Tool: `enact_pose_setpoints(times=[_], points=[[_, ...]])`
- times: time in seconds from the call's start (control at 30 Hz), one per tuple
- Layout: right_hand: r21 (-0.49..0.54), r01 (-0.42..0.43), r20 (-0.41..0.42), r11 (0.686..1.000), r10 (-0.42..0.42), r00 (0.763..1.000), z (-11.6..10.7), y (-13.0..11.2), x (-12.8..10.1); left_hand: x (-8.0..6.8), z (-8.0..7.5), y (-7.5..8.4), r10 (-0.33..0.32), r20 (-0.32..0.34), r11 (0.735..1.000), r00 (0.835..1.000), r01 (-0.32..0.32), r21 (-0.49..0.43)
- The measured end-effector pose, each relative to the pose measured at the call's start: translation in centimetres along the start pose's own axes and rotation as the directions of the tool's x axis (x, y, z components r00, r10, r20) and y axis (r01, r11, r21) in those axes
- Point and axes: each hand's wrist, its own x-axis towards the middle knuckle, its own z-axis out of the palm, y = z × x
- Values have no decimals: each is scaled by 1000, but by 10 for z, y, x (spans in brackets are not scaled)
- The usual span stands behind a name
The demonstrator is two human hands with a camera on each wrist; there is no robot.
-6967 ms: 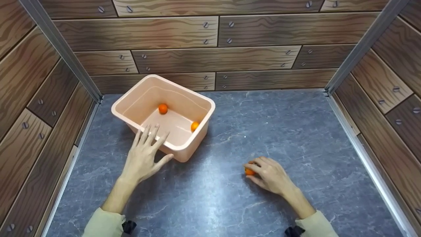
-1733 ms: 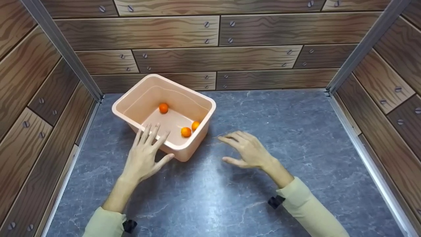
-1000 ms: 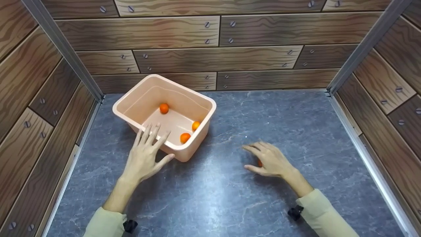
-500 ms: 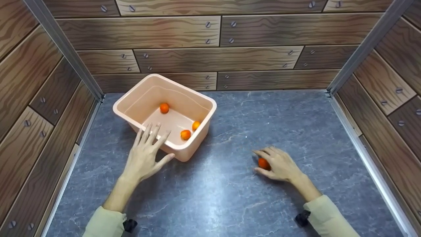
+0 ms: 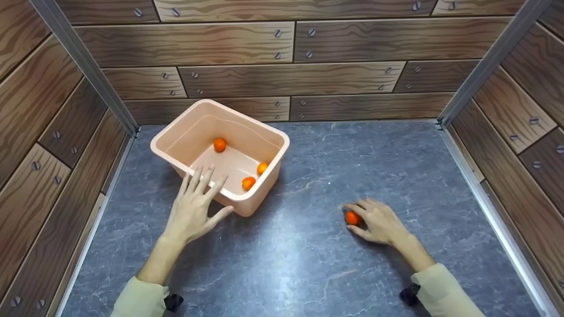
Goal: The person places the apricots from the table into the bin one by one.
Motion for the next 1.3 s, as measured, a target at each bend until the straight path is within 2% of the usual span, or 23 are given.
enact_pose_setpoints(times=[0.23, 0.57, 0.83, 1.03, 1.3], points=[[-35, 33, -42, 999, -34, 999, 0, 2, -3, 0, -1, 0, 6, -9, 1000, 1000, -6, -2], [-59, 37, -50, 998, -40, 998, -7, -1, 2, 0, 0, -1, 6, -10, 1000, 1000, -6, -4], [-72, 65, -80, 995, -71, 994, -15, -6, 15, 0, -1, 0, 5, -13, 1000, 1000, -5, -1], [-67, 91, -136, 994, -99, 986, -18, -12, 28, 0, -1, 0, 5, -10, 1000, 1000, -5, 3], [-43, 78, -167, 996, -84, 982, -19, -20, 41, 1, -1, 0, 2, -2, 1000, 1000, -2, 5]])
